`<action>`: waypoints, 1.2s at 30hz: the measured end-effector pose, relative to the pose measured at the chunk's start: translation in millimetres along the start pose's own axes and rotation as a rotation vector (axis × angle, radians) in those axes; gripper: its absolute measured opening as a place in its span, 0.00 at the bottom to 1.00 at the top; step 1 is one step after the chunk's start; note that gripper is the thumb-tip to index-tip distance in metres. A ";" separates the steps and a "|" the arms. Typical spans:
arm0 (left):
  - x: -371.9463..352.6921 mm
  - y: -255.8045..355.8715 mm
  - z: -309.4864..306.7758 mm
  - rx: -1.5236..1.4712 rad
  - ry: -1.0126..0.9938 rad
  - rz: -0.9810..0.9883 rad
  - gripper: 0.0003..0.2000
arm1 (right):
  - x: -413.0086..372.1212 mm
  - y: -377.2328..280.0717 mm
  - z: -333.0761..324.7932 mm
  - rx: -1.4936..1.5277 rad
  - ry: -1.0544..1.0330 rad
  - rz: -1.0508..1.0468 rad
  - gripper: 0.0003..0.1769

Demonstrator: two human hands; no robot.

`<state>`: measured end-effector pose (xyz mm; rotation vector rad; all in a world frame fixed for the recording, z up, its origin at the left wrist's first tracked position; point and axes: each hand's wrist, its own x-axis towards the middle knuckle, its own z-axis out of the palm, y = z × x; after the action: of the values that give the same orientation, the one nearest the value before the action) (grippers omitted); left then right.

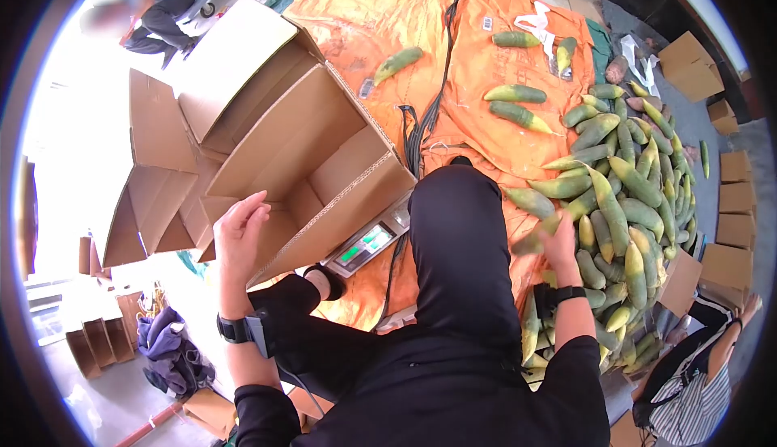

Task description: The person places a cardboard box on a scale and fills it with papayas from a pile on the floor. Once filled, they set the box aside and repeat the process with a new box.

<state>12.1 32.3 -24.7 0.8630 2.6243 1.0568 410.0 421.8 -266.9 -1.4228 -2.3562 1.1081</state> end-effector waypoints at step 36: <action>16.5 -19.3 -9.4 -0.011 -0.333 -0.358 0.29 | 64.0 -284.9 -14.4 0.317 -0.279 -0.516 0.17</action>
<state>-13.4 25.3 -30.3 0.4877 2.3674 0.7592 186.5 405.6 -79.3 -0.5382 -2.3728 1.4946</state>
